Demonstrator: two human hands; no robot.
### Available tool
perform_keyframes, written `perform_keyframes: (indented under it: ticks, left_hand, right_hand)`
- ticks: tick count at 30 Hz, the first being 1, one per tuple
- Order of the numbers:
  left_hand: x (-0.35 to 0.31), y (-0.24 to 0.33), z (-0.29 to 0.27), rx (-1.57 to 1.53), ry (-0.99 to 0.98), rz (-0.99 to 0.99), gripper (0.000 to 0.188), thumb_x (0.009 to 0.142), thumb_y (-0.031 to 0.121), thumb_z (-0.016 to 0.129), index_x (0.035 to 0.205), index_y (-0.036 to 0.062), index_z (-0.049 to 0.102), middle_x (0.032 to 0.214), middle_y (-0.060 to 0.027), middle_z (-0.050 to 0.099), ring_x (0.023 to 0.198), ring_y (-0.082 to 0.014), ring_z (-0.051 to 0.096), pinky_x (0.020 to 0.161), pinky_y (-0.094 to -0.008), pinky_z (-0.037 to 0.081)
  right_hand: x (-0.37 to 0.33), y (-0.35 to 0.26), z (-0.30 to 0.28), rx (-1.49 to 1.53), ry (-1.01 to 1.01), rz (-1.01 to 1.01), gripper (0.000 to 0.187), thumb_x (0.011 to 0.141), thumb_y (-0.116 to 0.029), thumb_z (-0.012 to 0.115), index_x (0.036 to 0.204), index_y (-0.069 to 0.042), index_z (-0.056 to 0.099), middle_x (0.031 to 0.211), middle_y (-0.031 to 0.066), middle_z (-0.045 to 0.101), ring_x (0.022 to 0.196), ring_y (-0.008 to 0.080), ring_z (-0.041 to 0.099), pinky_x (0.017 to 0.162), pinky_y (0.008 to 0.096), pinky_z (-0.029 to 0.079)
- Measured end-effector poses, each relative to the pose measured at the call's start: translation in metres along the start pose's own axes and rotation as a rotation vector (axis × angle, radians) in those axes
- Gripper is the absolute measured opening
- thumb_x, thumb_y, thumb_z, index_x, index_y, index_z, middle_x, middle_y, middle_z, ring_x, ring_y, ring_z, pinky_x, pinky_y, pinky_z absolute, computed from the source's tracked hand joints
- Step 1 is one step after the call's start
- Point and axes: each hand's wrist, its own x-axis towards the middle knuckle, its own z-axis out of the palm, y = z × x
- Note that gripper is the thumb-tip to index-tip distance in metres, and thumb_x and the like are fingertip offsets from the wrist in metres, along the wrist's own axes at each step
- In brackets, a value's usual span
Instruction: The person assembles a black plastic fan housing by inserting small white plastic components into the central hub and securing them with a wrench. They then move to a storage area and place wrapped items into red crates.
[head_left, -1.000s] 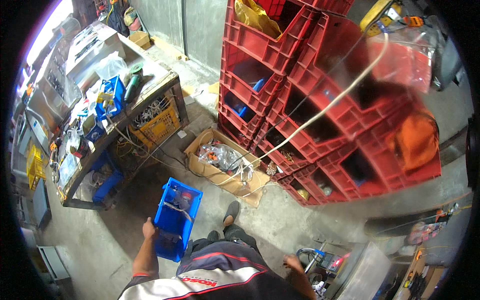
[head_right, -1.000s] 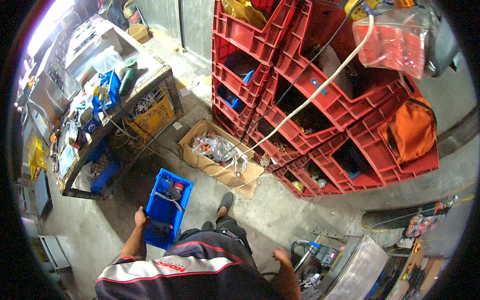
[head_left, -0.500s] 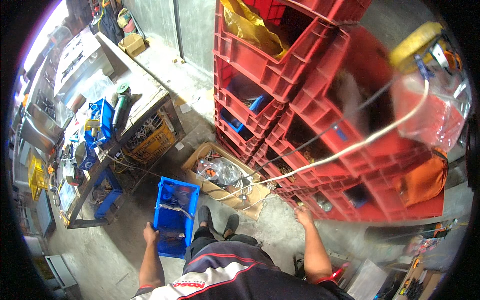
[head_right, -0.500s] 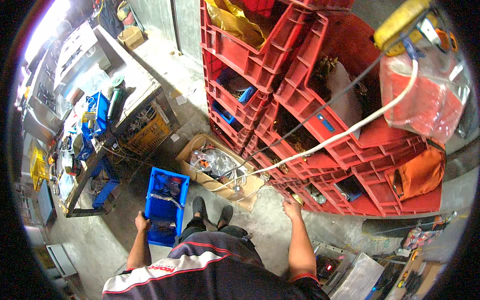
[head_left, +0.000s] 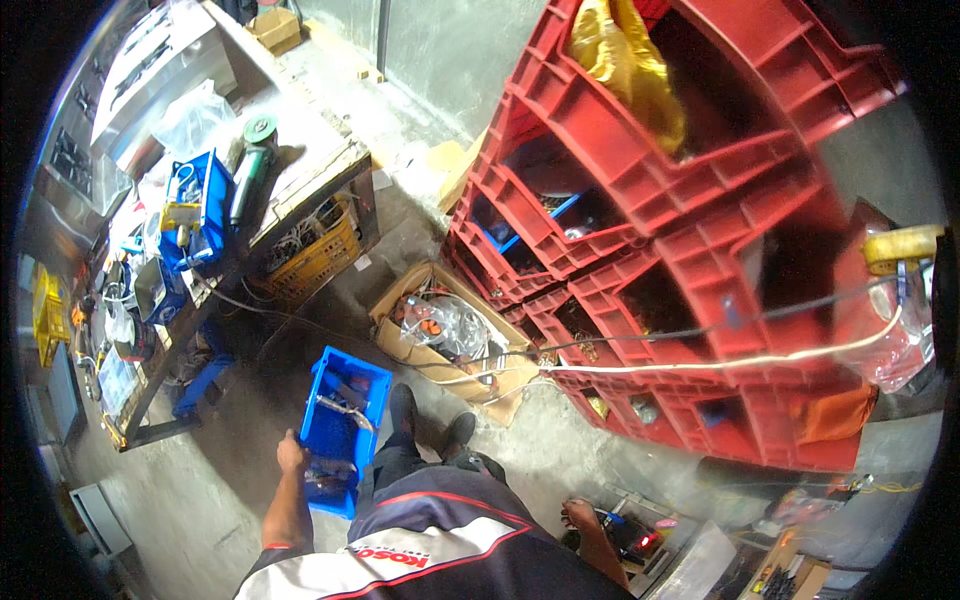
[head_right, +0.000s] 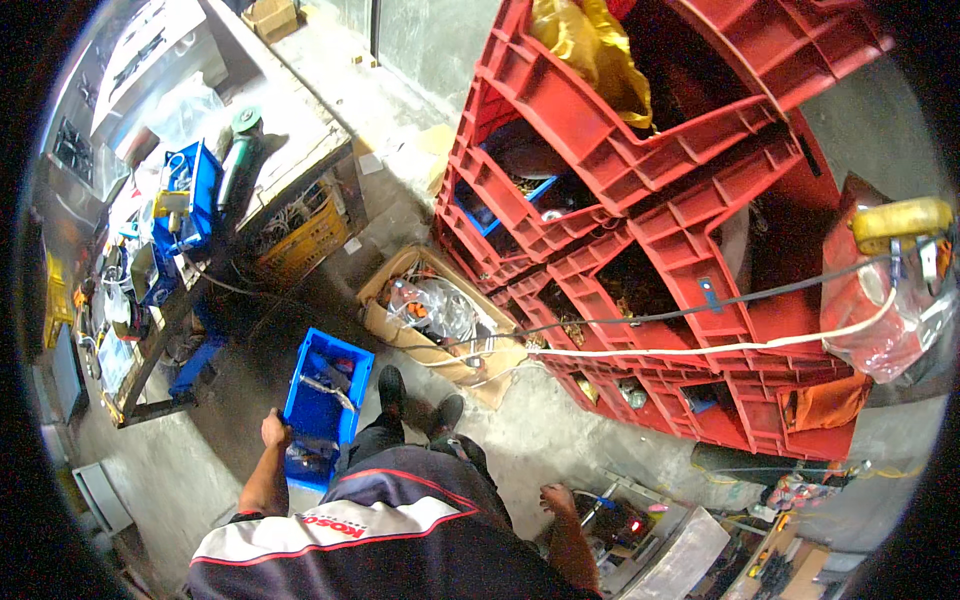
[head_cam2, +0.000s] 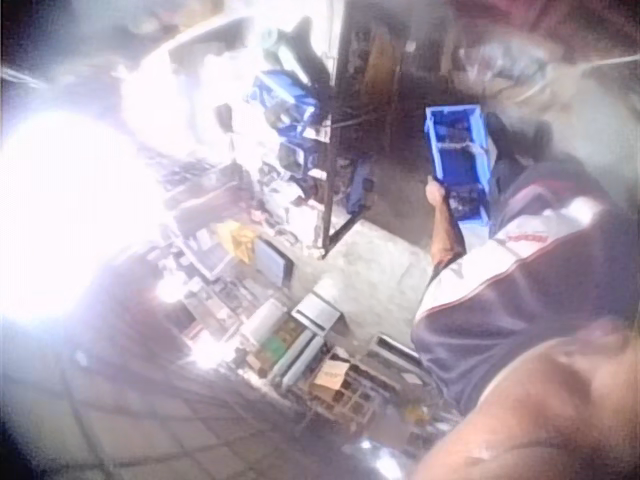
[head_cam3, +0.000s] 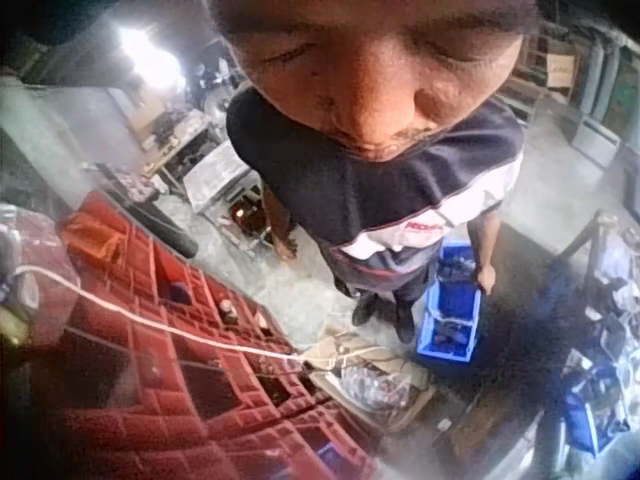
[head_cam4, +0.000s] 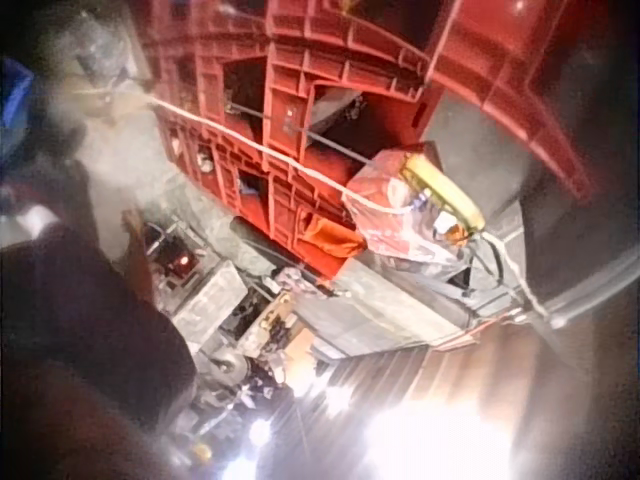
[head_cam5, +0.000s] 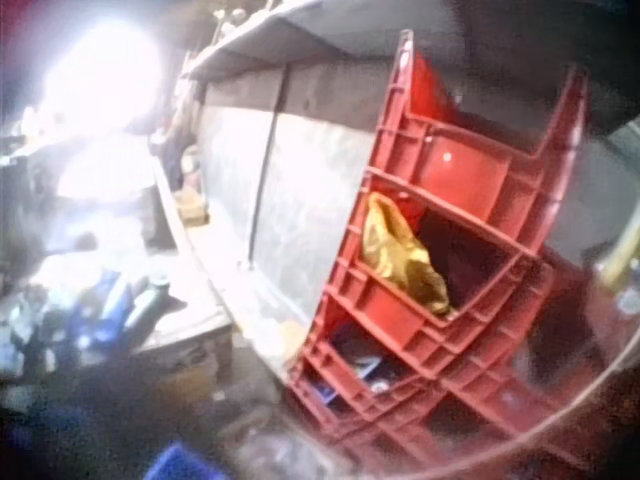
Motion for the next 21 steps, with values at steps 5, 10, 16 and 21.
perform_keyframes:
  ticks: [5, 10, 16, 21]
  left_hand:
    - [0.035, 0.000, 0.004, 0.051, -0.065, 0.029, 0.042, 0.073, 0.010, 0.079, 0.109, 0.0081, 0.057, 0.101, -0.0204, 0.071, 0.100, -0.0405, 0.067, 0.086, -0.0502, 0.053]
    - [0.057, 0.011, -0.007, 0.021, -0.053, 0.080, 0.041, 0.074, 0.009, 0.078, 0.109, 0.0083, 0.057, 0.102, -0.0206, 0.071, 0.100, -0.0415, 0.066, 0.086, -0.0505, 0.052]
    - [0.054, 0.020, -0.017, -0.028, -0.063, 0.081, 0.041, 0.074, 0.009, 0.078, 0.109, 0.0076, 0.057, 0.104, -0.0212, 0.070, 0.102, -0.0417, 0.065, 0.088, -0.0501, 0.052]
    - [0.059, 0.020, -0.016, 0.004, -0.089, 0.065, 0.041, 0.073, 0.010, 0.077, 0.109, 0.0069, 0.057, 0.103, -0.0211, 0.070, 0.102, -0.0409, 0.066, 0.088, -0.0495, 0.052]
  right_hand:
    - [-0.011, -0.037, 0.012, -0.035, 0.017, -0.077, 0.032, 0.091, -0.028, 0.068, 0.107, -0.001, 0.063, 0.080, 0.0066, 0.065, 0.062, 0.0174, 0.062, 0.051, 0.0331, 0.048]
    - [-0.058, -0.136, 0.039, 0.048, 0.162, -0.286, 0.023, 0.093, -0.020, 0.065, 0.107, -0.002, 0.063, 0.083, 0.0055, 0.066, 0.064, 0.0147, 0.061, 0.053, 0.0298, 0.046]
    - [-0.071, -0.179, 0.047, -0.064, 0.199, -0.351, 0.026, 0.094, -0.028, 0.063, 0.112, -0.009, 0.062, 0.093, 0.0038, 0.068, 0.076, 0.0179, 0.067, 0.060, 0.0316, 0.051]
    - [-0.044, -0.128, 0.050, -0.073, 0.139, -0.235, 0.024, 0.094, -0.027, 0.063, 0.109, -0.008, 0.063, 0.088, 0.0026, 0.067, 0.070, 0.0164, 0.064, 0.056, 0.0315, 0.049]
